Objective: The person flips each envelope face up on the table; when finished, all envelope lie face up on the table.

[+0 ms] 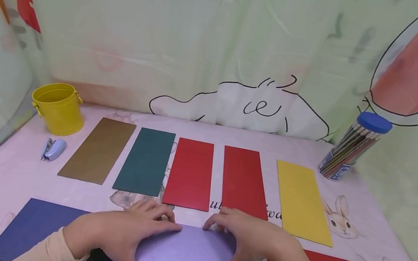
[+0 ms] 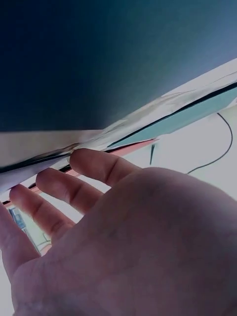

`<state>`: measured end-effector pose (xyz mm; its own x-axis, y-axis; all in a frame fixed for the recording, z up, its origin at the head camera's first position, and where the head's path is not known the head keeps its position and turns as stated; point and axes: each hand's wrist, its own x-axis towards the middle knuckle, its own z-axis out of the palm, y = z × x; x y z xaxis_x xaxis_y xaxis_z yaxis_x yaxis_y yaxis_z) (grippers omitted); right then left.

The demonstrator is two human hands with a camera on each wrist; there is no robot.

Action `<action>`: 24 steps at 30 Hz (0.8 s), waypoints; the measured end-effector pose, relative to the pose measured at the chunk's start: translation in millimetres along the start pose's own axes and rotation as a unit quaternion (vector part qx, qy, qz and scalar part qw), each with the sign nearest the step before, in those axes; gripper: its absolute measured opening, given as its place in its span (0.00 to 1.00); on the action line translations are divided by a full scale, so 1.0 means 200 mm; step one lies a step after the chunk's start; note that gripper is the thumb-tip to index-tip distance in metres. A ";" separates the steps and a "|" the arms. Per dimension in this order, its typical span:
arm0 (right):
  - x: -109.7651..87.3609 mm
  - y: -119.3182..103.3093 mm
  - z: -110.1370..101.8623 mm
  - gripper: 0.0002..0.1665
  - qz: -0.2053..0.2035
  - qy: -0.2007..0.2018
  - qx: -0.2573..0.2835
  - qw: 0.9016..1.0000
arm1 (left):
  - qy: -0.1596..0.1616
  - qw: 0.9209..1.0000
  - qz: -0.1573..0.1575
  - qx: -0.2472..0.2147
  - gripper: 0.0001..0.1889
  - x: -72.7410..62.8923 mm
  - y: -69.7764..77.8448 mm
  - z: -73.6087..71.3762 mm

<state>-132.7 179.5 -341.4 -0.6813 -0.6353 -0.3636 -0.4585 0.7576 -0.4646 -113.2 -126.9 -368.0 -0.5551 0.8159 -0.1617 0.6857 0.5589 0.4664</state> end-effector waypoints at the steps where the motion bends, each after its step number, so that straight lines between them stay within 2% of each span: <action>1: 0.00 0.00 0.00 0.43 0.001 0.001 0.000 1.000 | 0.001 1.000 0.000 0.000 0.52 0.00 0.00 0.00; 8: -0.01 -0.01 -0.02 0.39 0.002 0.000 0.004 1.000 | 0.003 1.000 -0.001 -0.012 0.49 -0.01 0.00 0.00; 16: -0.03 -0.01 -0.04 0.32 -0.024 -0.006 -0.003 1.000 | 0.005 0.999 0.004 -0.037 0.45 -0.01 0.00 -0.02; 24: -0.08 0.02 -0.08 0.30 -0.047 -0.039 0.040 0.997 | 0.034 0.998 0.036 -0.039 0.37 -0.02 -0.02 -0.03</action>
<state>-132.6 195.5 -324.7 -0.5896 -0.7152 -0.3752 -0.4687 0.6813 -0.5622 -116.0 -133.5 -363.7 -0.5382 0.8402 -0.0663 0.6881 0.4834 0.5412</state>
